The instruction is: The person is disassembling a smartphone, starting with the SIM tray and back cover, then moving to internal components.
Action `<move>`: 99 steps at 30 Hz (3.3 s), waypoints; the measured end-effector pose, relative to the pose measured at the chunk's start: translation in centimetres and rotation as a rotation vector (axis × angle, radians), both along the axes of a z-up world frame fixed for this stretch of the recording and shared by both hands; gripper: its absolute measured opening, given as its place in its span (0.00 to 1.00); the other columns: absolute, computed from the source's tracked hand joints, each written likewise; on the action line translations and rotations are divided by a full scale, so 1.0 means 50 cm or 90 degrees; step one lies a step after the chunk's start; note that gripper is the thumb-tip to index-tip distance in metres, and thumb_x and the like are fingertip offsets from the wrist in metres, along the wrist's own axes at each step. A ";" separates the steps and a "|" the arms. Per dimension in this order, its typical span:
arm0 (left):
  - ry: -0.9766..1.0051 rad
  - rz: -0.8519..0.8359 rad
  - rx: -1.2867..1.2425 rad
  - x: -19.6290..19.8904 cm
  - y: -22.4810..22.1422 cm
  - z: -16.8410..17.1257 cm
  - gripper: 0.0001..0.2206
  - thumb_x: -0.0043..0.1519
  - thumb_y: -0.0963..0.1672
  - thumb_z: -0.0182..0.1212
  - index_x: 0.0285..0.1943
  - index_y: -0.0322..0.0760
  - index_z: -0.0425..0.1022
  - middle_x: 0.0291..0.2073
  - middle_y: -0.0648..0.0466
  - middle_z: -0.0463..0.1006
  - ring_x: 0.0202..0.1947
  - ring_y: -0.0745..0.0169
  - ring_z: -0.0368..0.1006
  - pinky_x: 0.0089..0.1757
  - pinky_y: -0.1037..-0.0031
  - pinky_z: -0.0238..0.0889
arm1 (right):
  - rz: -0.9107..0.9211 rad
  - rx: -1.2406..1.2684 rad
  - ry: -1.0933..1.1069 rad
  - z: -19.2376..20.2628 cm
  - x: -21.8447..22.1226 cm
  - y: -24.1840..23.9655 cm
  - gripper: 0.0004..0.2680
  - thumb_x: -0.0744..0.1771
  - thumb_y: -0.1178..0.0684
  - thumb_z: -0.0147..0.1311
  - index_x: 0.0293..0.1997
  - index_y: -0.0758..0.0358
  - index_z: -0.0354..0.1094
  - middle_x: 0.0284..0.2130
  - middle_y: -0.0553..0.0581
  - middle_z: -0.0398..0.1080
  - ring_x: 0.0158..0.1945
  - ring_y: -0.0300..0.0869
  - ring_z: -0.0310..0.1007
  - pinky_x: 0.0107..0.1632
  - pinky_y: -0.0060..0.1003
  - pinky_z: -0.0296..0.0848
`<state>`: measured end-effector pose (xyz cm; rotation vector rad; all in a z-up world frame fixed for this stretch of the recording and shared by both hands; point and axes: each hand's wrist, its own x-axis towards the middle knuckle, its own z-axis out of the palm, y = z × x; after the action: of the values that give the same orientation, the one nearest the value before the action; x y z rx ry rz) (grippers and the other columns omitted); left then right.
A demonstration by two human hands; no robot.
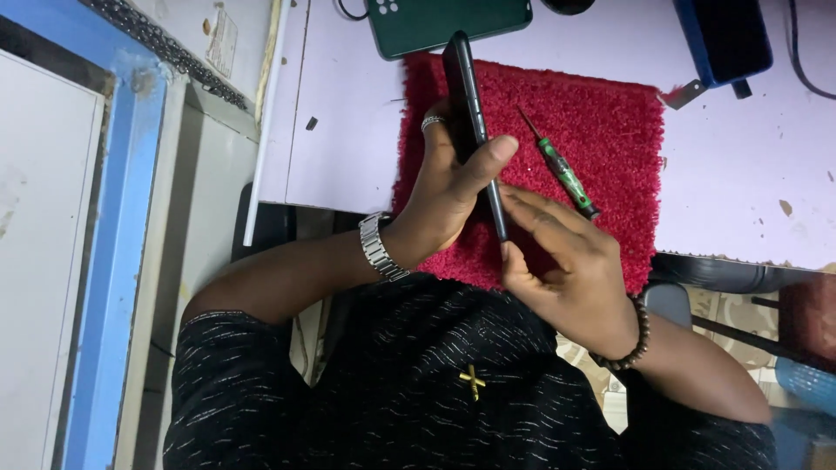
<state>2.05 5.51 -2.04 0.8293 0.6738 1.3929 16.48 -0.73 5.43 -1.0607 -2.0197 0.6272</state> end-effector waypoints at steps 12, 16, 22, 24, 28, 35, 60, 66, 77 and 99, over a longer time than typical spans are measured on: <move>0.053 -0.006 0.021 0.003 0.019 -0.045 0.32 0.63 0.52 0.74 0.57 0.35 0.52 0.42 0.54 0.63 0.41 0.67 0.71 0.43 0.68 0.72 | -0.069 0.035 -0.005 -0.030 -0.006 -0.020 0.14 0.64 0.68 0.58 0.55 0.77 0.76 0.48 0.75 0.80 0.51 0.71 0.81 0.51 0.57 0.79; -0.047 -0.049 -0.010 0.013 0.037 -0.115 0.30 0.65 0.47 0.72 0.59 0.32 0.48 0.36 0.50 0.63 0.23 0.40 0.81 0.28 0.56 0.80 | -0.097 0.051 -0.006 -0.047 -0.003 -0.024 0.15 0.63 0.68 0.58 0.55 0.77 0.76 0.47 0.75 0.80 0.50 0.71 0.81 0.50 0.56 0.79; -0.025 -0.045 -0.009 0.003 0.031 -0.092 0.31 0.65 0.47 0.72 0.60 0.31 0.48 0.39 0.47 0.66 0.25 0.39 0.83 0.30 0.54 0.81 | -0.099 0.066 -0.003 -0.052 -0.003 -0.026 0.15 0.62 0.69 0.57 0.54 0.77 0.76 0.46 0.74 0.80 0.49 0.71 0.81 0.49 0.56 0.79; -0.023 -0.051 -0.008 -0.001 0.028 -0.078 0.33 0.65 0.47 0.72 0.62 0.31 0.46 0.40 0.47 0.65 0.26 0.39 0.83 0.31 0.54 0.81 | -0.100 0.067 0.001 -0.054 -0.005 -0.027 0.15 0.63 0.69 0.57 0.54 0.77 0.76 0.46 0.74 0.80 0.49 0.70 0.81 0.49 0.56 0.80; -0.014 -0.072 -0.005 -0.006 0.023 -0.048 0.37 0.65 0.48 0.71 0.67 0.31 0.42 0.43 0.47 0.64 0.29 0.36 0.84 0.35 0.53 0.82 | -0.104 0.059 0.009 -0.057 -0.002 -0.027 0.15 0.62 0.69 0.57 0.54 0.76 0.76 0.46 0.74 0.80 0.49 0.69 0.82 0.49 0.55 0.80; -0.008 -0.121 0.006 -0.006 0.039 -0.035 0.42 0.65 0.48 0.70 0.74 0.31 0.35 0.47 0.48 0.61 0.32 0.33 0.85 0.40 0.53 0.83 | -0.128 -0.030 0.016 -0.038 0.013 -0.025 0.17 0.62 0.69 0.59 0.57 0.74 0.75 0.47 0.73 0.80 0.51 0.69 0.81 0.49 0.53 0.80; -0.038 -0.081 -0.019 -0.018 0.012 -0.010 0.41 0.65 0.44 0.69 0.80 0.41 0.40 0.64 0.50 0.63 0.64 0.63 0.66 0.65 0.68 0.67 | -0.127 -0.235 0.093 -0.028 0.009 -0.023 0.15 0.67 0.68 0.56 0.62 0.71 0.71 0.48 0.60 0.79 0.49 0.39 0.80 0.58 0.30 0.78; -0.012 -0.074 0.007 -0.021 0.009 -0.007 0.39 0.66 0.44 0.68 0.79 0.40 0.41 0.63 0.50 0.64 0.61 0.64 0.67 0.61 0.71 0.70 | -0.127 -0.201 0.085 -0.035 0.011 -0.023 0.16 0.65 0.69 0.56 0.61 0.71 0.71 0.47 0.60 0.80 0.49 0.41 0.81 0.57 0.31 0.80; 0.042 -0.042 0.156 -0.017 0.007 -0.026 0.40 0.67 0.43 0.73 0.80 0.41 0.43 0.49 0.56 0.66 0.52 0.69 0.71 0.49 0.67 0.72 | -0.163 -0.214 0.207 -0.033 0.000 -0.010 0.12 0.65 0.72 0.56 0.54 0.79 0.75 0.39 0.73 0.81 0.43 0.45 0.79 0.43 0.41 0.81; 0.075 -0.142 0.172 -0.011 -0.022 -0.008 0.39 0.72 0.46 0.66 0.85 0.36 0.39 0.70 0.42 0.62 0.73 0.52 0.60 0.73 0.51 0.49 | -0.140 -0.062 0.055 -0.047 0.034 0.000 0.16 0.73 0.54 0.46 0.69 0.70 0.61 0.25 0.65 0.76 0.25 0.51 0.75 0.29 0.42 0.71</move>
<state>1.49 4.41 -2.45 1.1708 0.4702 1.2547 18.18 -0.73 3.06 -1.2717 -1.7834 0.6486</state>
